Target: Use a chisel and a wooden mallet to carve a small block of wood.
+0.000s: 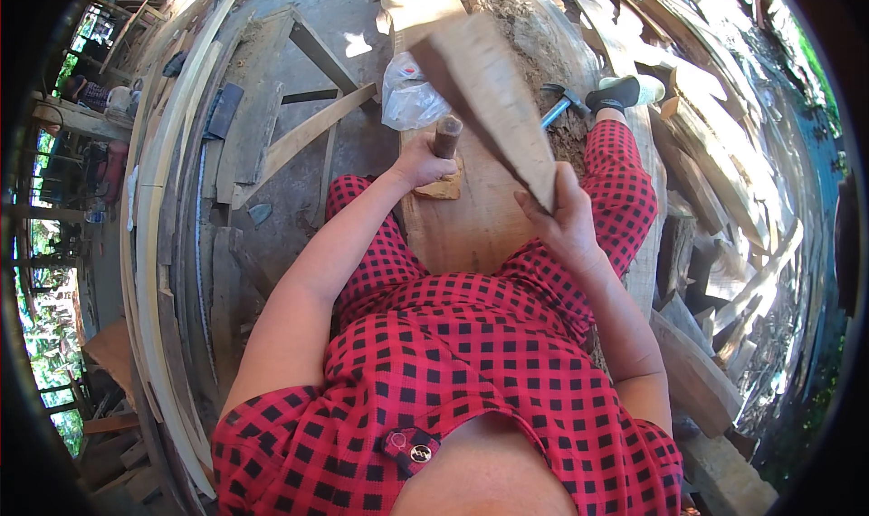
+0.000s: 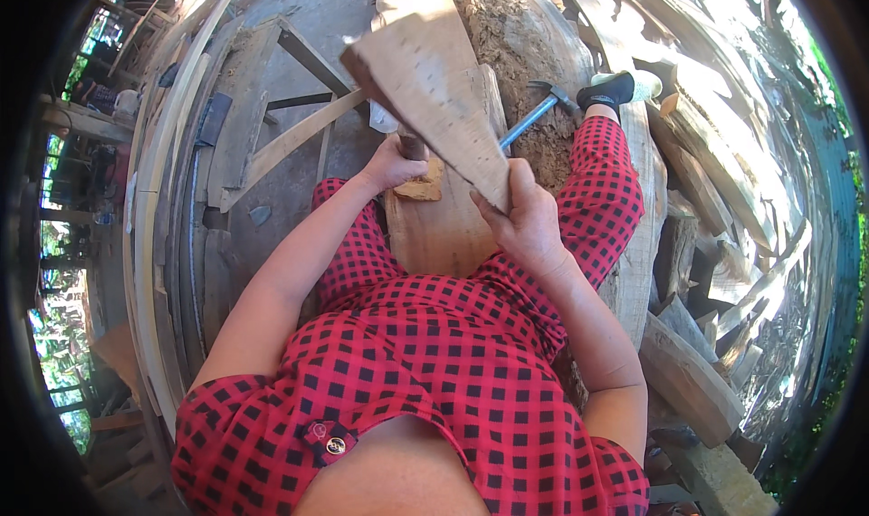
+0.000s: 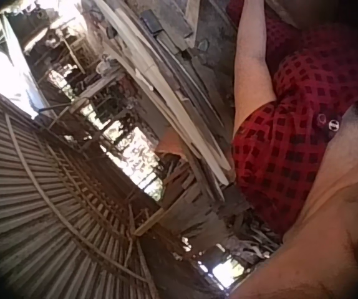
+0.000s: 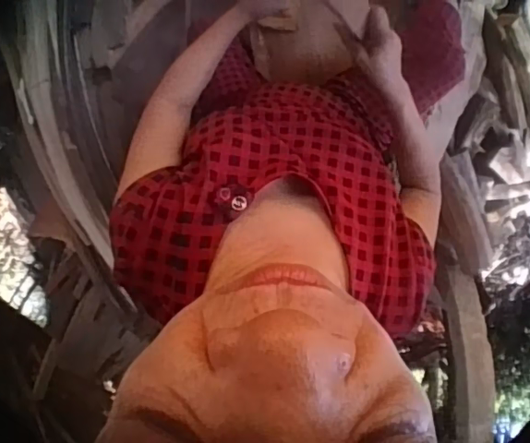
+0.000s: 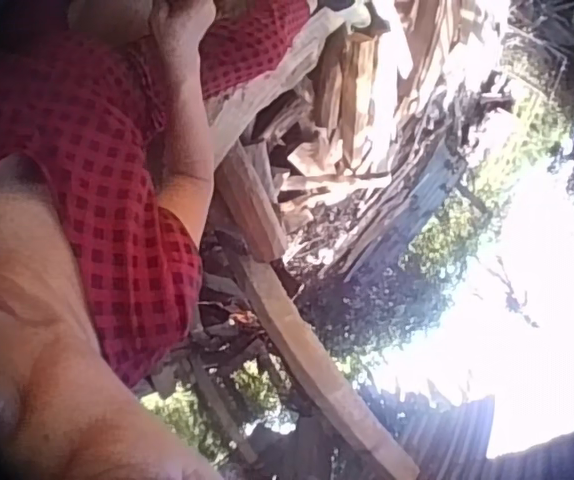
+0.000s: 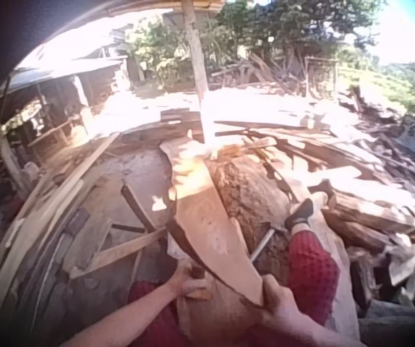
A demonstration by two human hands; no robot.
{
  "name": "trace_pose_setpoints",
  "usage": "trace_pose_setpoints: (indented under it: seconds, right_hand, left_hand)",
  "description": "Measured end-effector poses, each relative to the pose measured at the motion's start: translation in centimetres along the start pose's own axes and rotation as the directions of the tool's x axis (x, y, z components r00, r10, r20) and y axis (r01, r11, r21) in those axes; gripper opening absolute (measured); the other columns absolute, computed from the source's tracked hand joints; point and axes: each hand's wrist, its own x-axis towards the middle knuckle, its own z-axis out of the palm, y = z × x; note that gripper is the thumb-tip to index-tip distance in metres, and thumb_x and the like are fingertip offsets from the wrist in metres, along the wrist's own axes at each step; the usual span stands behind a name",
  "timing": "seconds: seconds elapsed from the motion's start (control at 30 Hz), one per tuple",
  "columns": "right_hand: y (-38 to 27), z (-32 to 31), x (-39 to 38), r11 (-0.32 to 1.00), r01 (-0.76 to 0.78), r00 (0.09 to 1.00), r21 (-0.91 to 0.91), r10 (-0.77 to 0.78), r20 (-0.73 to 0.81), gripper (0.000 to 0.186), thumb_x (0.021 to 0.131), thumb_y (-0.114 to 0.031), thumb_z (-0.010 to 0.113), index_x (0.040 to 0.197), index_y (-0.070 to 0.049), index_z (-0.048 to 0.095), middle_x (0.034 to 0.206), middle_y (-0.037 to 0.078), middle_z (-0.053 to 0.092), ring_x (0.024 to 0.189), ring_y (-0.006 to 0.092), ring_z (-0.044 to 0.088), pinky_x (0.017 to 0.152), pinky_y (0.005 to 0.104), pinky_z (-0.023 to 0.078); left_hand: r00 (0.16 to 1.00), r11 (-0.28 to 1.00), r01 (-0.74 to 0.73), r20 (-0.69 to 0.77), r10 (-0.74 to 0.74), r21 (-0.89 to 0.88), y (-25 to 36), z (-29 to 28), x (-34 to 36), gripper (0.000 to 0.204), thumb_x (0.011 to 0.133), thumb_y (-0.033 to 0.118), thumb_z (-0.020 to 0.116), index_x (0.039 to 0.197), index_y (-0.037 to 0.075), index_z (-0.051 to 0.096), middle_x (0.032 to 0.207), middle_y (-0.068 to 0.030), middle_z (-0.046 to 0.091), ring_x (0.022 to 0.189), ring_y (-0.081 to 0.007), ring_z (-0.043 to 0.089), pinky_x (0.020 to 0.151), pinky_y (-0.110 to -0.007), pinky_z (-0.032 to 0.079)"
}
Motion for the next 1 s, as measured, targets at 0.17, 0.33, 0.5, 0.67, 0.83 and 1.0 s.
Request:
trace_pose_setpoints:
  seconds: [0.17, 0.33, 0.5, 0.67, 0.83, 1.0]
  right_hand:
    - [1.1, -0.7, 0.3, 0.956, -0.125, 0.966, -0.266, 0.178, 0.185, 0.034, 0.079, -0.021, 0.071, 0.091, -0.003, 0.046, 0.071, 0.019, 0.058, 0.071, 0.0356, 0.06, 0.062, 0.0416, 0.045]
    - [0.3, 0.0, 0.0, 0.94, -0.165, 0.985, 0.298, 0.174, -0.004, 0.028, 0.081, -0.013, 0.07, 0.089, -0.003, 0.046, 0.069, 0.009, 0.054, 0.065, 0.012, 0.051, 0.059, 0.03, 0.043]
    - [5.3, 0.6, -0.6, 0.986, -0.14, 0.983, -0.087, 0.149, 0.106, 0.032, 0.078, -0.018, 0.071, 0.088, -0.002, 0.045, 0.064, 0.012, 0.053, 0.06, 0.0166, 0.053, 0.055, 0.0335, 0.041]
    - [3.9, 2.3, -0.1, 0.672, -0.512, 0.843, 0.535, 0.513, 0.161, 0.022, 0.082, -0.016, 0.068, 0.087, -0.004, 0.05, 0.061, 0.005, 0.054, 0.044, 0.0119, 0.052, 0.04, 0.0251, 0.037]
    - [7.6, 5.2, -0.9, 0.542, -0.621, 0.745, 0.566, 0.632, 0.211, 0.02, 0.085, -0.019, 0.066, 0.089, -0.005, 0.052, 0.061, 0.005, 0.056, 0.042, 0.0109, 0.052, 0.035, 0.0228, 0.034]
    - [8.6, 5.8, -0.9, 0.552, -0.659, 0.717, 0.51, 0.667, 0.203, 0.023, 0.084, -0.019, 0.066, 0.087, -0.003, 0.05, 0.061, 0.005, 0.055, 0.041, 0.0117, 0.05, 0.034, 0.0233, 0.033]
  left_hand:
    - [0.998, 0.998, -0.048, 0.028, 0.049, -0.037, 1.4, 0.0, -0.2, 0.016, 0.064, 0.011, 0.068, 0.064, 0.003, 0.054, 0.061, 0.0009, 0.055, 0.059, -0.0101, 0.051, 0.058, -0.028, 0.043]
    - [0.998, 0.999, 0.038, 0.054, -0.039, 0.02, 1.3, -0.2, -0.5, 0.012, 0.063, 0.004, 0.068, 0.07, 0.004, 0.058, 0.069, 0.0008, 0.059, 0.067, -0.0085, 0.056, 0.064, -0.026, 0.047]
    - [0.993, 0.992, 0.114, 0.027, -0.115, 0.059, 2.6, -0.1, -0.8, 0.017, 0.064, 0.01, 0.071, 0.073, 0.003, 0.059, 0.064, -0.0015, 0.06, 0.063, -0.0097, 0.056, 0.061, -0.03, 0.047]
    - [0.993, 0.977, 0.105, 0.041, -0.114, 0.185, 3.4, 1.2, -0.6, 0.022, 0.063, 0.013, 0.072, 0.078, 0.004, 0.059, 0.07, -0.0051, 0.061, 0.069, -0.0157, 0.059, 0.066, -0.033, 0.048]
    - [0.992, 0.89, 0.0, 0.111, -0.056, 0.457, 5.1, 2.8, 0.4, 0.028, 0.061, 0.02, 0.069, 0.085, 0.006, 0.063, 0.08, -0.0151, 0.066, 0.079, -0.0306, 0.064, 0.075, -0.038, 0.049]
    - [0.972, 0.834, -0.046, 0.216, -0.089, 0.549, 6.3, 3.6, 1.6, 0.031, 0.062, 0.023, 0.068, 0.087, 0.007, 0.063, 0.083, -0.0162, 0.066, 0.082, -0.0337, 0.063, 0.076, -0.041, 0.049]
